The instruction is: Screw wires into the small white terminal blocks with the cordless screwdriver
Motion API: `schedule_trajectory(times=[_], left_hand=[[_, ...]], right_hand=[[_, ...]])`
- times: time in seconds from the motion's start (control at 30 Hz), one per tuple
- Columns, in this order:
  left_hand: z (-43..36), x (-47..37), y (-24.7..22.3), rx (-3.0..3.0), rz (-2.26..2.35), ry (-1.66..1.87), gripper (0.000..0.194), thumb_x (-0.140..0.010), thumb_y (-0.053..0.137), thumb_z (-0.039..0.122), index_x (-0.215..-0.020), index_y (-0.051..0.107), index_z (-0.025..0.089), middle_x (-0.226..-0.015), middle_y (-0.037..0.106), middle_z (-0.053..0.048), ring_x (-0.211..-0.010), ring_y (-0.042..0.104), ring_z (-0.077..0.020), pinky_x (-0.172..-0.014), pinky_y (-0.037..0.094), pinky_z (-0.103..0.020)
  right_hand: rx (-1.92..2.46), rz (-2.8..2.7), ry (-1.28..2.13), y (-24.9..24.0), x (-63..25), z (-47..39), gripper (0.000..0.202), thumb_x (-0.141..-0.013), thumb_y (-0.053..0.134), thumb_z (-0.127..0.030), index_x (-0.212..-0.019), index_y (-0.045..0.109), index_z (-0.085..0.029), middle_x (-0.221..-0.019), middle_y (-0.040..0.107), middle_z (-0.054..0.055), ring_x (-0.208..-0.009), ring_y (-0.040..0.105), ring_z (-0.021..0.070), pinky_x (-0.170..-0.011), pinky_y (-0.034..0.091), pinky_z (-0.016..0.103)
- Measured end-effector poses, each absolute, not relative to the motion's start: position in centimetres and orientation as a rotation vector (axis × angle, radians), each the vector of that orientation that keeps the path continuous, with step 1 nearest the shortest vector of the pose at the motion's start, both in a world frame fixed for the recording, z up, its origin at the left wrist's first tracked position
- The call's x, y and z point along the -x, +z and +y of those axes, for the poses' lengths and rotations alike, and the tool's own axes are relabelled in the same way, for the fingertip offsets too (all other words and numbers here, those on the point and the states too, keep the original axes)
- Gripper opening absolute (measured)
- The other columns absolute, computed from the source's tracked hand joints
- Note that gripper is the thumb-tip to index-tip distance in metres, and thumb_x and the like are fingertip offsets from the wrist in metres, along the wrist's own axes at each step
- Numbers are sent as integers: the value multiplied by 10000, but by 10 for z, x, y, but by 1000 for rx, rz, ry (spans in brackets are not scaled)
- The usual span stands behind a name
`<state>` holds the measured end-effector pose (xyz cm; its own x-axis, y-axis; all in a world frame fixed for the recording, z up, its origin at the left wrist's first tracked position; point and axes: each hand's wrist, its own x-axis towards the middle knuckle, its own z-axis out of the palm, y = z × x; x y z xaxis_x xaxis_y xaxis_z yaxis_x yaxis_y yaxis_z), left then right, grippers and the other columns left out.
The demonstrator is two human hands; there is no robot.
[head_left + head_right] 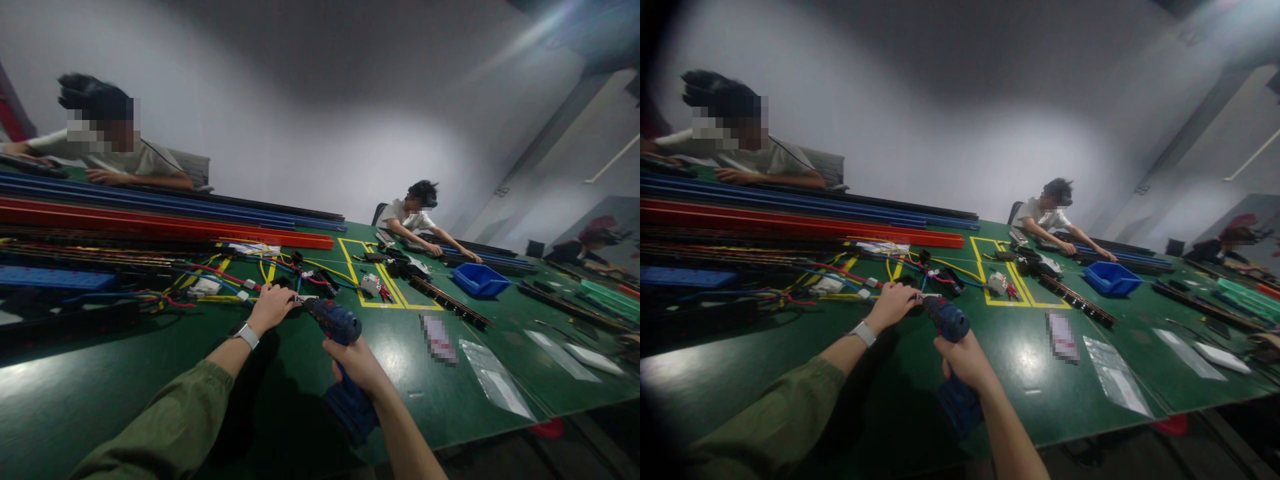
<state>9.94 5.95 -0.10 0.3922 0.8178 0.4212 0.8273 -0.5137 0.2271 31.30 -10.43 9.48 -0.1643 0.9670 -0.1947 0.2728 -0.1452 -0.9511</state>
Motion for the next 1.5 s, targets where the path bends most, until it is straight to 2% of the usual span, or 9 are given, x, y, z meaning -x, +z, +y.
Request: schedule_trajectory(times=[0.7, 0.93, 1.5], left_hand=[[59, -99, 0, 2595, -1502, -769, 331, -929, 442, 484, -1099, 661, 303, -1003, 693, -60, -961, 544, -259, -878, 276, -430], [60, -100, 0, 2591, -1514, -757, 365, -917, 441, 530, -1068, 677, 297, -990, 697, -62, -944, 550, -265, -860, 278, -431], [61, -100, -2, 2589, -1491, -765, 335, -921, 457, 496, -1090, 671, 301, -1019, 701, -55, -969, 554, -263, -880, 269, -440]], right_hand=[[1446, -1474, 1355, 92, -315, -104, 286, -800, 593, -376, -986, 542, -164, -434, 475, -94, -351, 477, 113, -417, 349, 227], [1445, -1464, 1343, 90, -315, -105, 294, -792, 595, -384, -980, 530, -167, -430, 470, -100, -350, 469, 108, -424, 359, 222], [1445, -1480, 1331, 92, -316, -105, 214, -807, 578, -336, -940, 524, -176, -419, 467, -103, -357, 471, 108, -426, 364, 219]])
